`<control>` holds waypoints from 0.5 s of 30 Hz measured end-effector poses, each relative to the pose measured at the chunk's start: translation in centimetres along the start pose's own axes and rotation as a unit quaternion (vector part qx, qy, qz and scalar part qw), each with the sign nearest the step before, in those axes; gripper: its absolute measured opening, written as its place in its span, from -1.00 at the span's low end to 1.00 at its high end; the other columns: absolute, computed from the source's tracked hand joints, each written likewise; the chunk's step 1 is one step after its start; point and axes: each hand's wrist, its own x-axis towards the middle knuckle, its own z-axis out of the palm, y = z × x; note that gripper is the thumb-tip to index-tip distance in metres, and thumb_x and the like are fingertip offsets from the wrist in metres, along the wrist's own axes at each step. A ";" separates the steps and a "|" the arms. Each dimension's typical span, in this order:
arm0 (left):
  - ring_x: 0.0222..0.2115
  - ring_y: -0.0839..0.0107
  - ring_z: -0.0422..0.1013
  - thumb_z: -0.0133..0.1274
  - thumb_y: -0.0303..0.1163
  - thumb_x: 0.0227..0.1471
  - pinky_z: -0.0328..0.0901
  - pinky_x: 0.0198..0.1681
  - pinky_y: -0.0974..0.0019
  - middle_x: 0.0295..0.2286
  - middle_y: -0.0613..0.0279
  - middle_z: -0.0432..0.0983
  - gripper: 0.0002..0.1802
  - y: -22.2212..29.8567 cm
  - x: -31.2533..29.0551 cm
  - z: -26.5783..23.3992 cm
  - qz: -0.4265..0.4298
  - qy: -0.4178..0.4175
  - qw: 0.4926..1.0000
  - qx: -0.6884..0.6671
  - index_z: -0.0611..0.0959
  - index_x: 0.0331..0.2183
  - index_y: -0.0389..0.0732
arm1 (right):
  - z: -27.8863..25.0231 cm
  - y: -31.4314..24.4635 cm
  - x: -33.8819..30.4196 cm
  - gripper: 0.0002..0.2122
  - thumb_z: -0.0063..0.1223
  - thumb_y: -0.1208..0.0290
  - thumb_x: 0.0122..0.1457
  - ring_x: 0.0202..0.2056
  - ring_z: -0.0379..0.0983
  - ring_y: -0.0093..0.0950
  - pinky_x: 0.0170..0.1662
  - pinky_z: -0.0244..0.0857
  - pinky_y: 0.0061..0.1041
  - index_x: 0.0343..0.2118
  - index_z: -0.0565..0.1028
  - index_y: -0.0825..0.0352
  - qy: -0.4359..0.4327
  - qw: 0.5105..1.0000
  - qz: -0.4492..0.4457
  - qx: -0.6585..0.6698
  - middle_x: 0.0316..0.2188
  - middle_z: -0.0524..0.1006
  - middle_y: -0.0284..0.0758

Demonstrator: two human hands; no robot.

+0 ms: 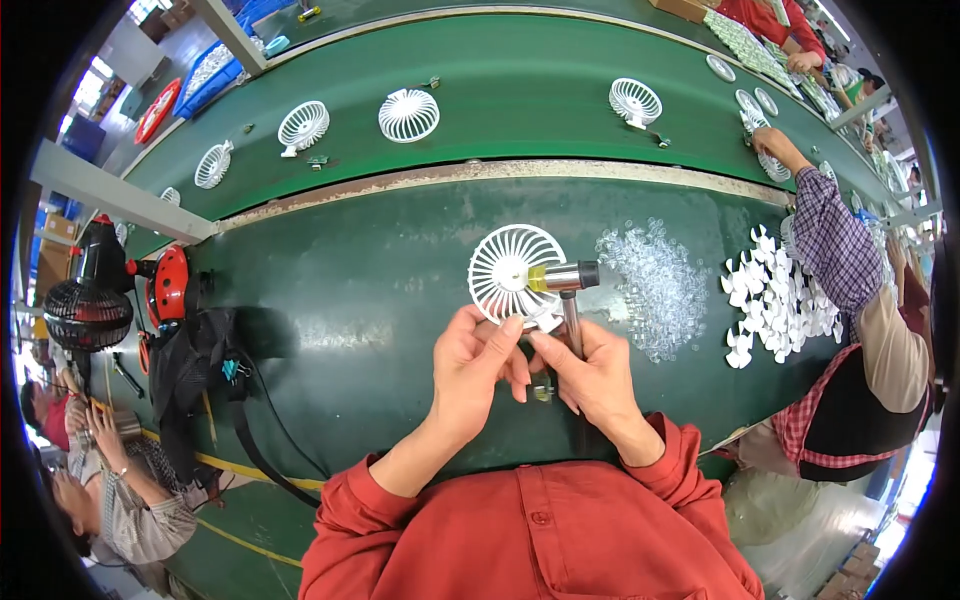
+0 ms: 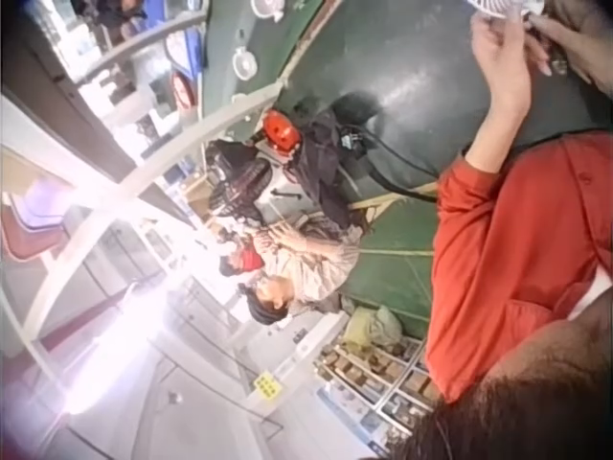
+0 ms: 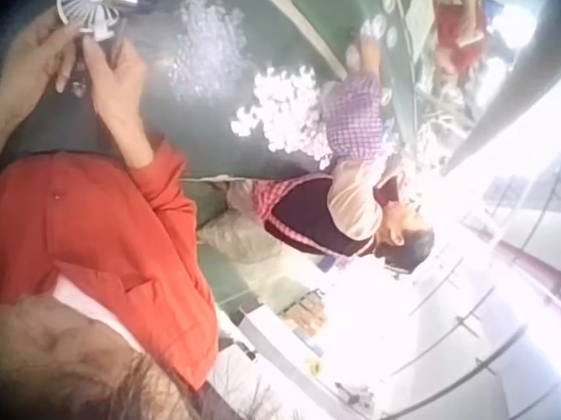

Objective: The person takes plastic fan casing components from a conveyor belt, aligns and fits the pieces together by hand, and taps them securely into place using a small mallet.

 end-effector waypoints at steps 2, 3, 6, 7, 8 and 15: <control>-0.65 0.48 0.41 0.05 -0.31 0.21 0.33 -0.68 0.43 -0.45 0.14 0.50 -0.66 -0.3 -0.2 0.2 0.030 0.012 0.998 0.046 0.33 -0.15 -0.34 | -0.6 -0.3 0.2 -0.83 0.16 0.39 0.20 -0.74 0.22 -0.76 -0.75 -0.01 -0.70 -0.31 0.54 0.43 -0.017 0.999 0.037 -0.016 -0.59 0.53 -0.42; -0.64 0.48 0.41 0.04 -0.31 0.21 0.33 -0.68 0.44 -0.45 0.15 0.50 -0.64 -0.4 -0.3 0.2 0.060 0.023 0.994 0.092 0.31 -0.13 -0.34 | -1.0 -0.4 0.2 -0.84 0.17 0.42 0.19 -0.77 0.20 -0.76 -0.78 -0.02 -0.72 -0.32 0.53 0.44 -0.034 0.996 0.074 -0.033 -0.58 0.54 -0.37; -0.62 0.45 0.44 0.00 -0.29 0.24 0.35 -0.67 0.43 -0.46 0.13 0.49 -0.60 -0.6 -0.5 0.0 0.051 -0.006 0.993 0.106 0.26 -0.09 -0.36 | -1.9 -1.3 -0.1 -0.87 0.17 0.47 0.17 -0.76 0.20 -0.77 -0.76 -0.02 -0.74 -0.31 0.55 0.43 -0.059 0.993 0.099 -0.019 -0.61 0.53 -0.40; -0.62 0.45 0.44 0.00 -0.29 0.24 0.35 -0.67 0.43 -0.46 0.13 0.49 -0.60 -0.5 -0.5 -0.2 0.050 -0.007 0.993 0.107 0.26 -0.09 -0.36 | -2.0 -1.6 -0.2 -0.88 0.16 0.48 0.17 -0.76 0.21 -0.78 -0.76 -0.02 -0.74 -0.31 0.55 0.43 -0.073 0.992 0.103 -0.009 -0.62 0.53 -0.41; -0.60 0.43 0.46 -0.03 -0.26 0.25 0.37 -0.66 0.42 -0.42 0.09 0.48 -0.59 -0.2 -0.6 -0.4 0.015 -0.024 0.997 0.077 0.25 -0.09 -0.36 | -2.1 -1.7 -0.4 -0.88 0.15 0.49 0.17 -0.76 0.20 -0.79 -0.76 -0.03 -0.73 -0.30 0.56 0.44 -0.073 0.993 0.093 -0.009 -0.63 0.52 -0.42; -0.55 0.32 0.50 -0.11 -0.10 0.27 0.45 -0.60 0.31 -0.26 -0.06 0.45 -0.51 0.6 -0.6 -0.4 -0.056 -0.069 0.994 -0.064 0.23 -0.06 -0.35 | -1.8 -0.5 -1.5 -0.85 0.15 0.47 0.18 -0.56 0.38 -0.74 -0.52 0.20 -0.65 -0.29 0.58 0.46 -0.055 0.994 0.002 -0.090 -0.65 0.51 -0.44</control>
